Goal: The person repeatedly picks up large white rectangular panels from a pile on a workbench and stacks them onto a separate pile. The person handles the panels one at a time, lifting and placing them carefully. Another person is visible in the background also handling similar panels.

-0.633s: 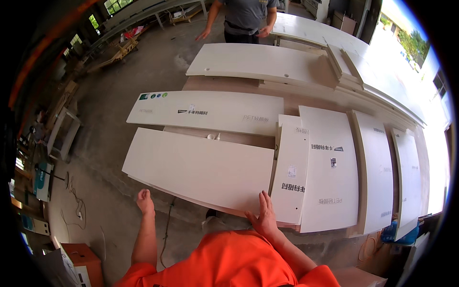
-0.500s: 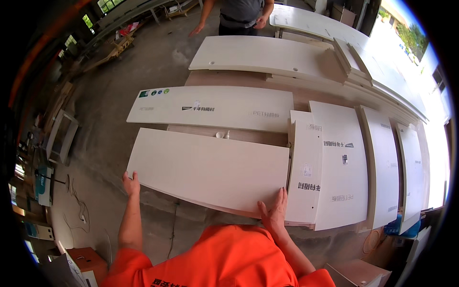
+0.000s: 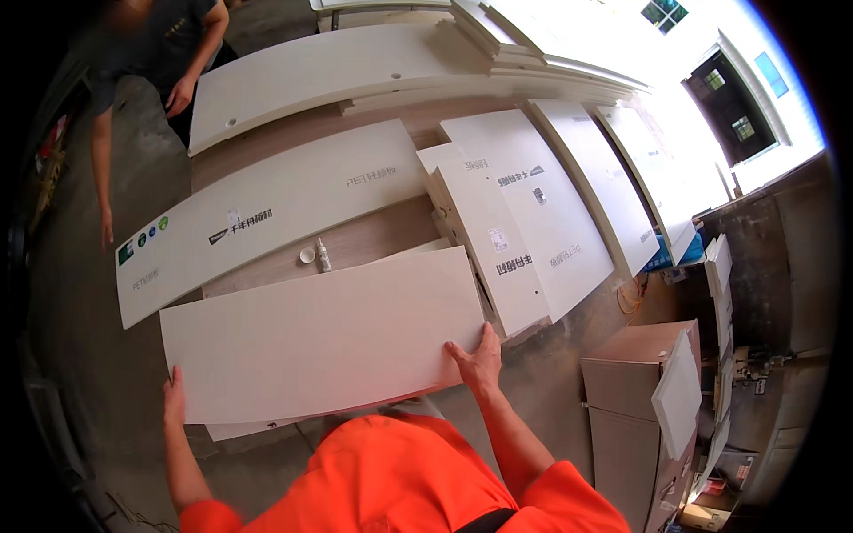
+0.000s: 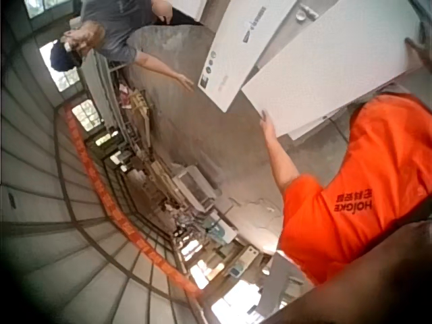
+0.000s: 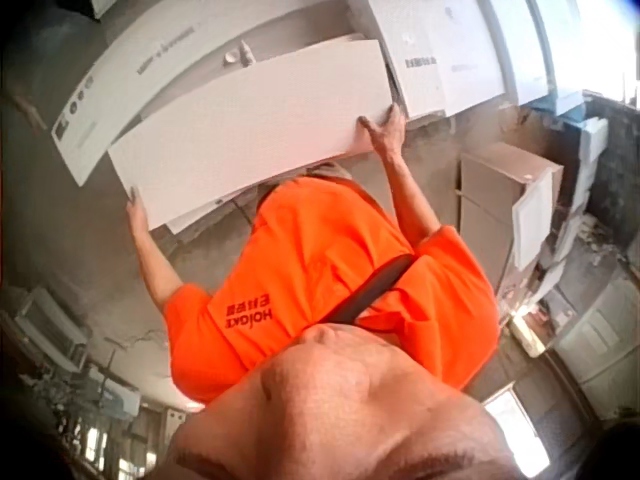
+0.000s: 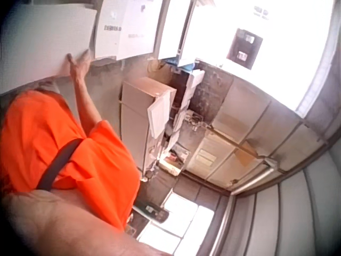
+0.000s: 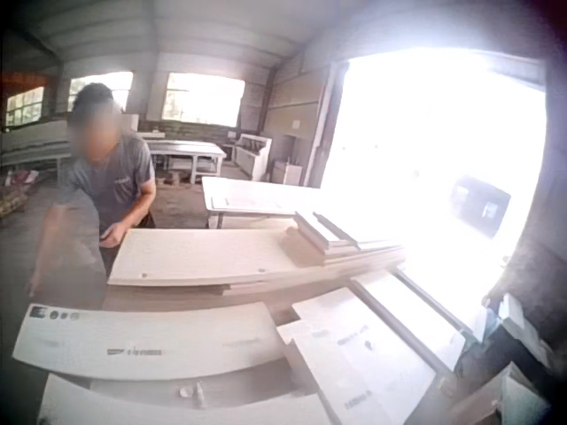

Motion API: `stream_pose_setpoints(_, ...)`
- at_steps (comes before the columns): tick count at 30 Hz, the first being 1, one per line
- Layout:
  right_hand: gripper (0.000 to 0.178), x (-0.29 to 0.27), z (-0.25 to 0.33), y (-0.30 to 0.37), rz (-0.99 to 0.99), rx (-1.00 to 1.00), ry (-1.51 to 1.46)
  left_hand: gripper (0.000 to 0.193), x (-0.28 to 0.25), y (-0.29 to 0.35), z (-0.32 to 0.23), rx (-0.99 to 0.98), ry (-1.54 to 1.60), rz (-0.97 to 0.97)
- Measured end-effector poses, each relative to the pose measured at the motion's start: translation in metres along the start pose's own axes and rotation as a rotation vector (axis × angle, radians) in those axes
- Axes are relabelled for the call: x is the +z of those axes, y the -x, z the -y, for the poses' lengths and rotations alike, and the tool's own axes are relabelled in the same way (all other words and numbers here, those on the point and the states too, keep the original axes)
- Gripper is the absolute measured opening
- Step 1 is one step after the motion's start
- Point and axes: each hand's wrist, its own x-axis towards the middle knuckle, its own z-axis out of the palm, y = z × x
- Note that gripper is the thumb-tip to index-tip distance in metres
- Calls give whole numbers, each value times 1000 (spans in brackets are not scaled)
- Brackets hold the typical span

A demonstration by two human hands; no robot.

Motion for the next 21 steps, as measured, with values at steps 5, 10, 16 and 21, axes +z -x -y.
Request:
stream_pose_setpoints(5,81,3,-45,29,3,146,-518,90,-18,-6,-4,-50,-17,54)
stream_pose_setpoints(10,65,9,-81,16,123,171,-574,87,-25,-32,11,-150,327,162)
stream_pose_setpoints(16,83,19,-87,-29,149,389,-323,81,-2,-79,54,-85,415,264)
stream_pose_setpoints(21,107,6,-75,-12,253,467,-300,83,-18,-62,42,56,366,144)
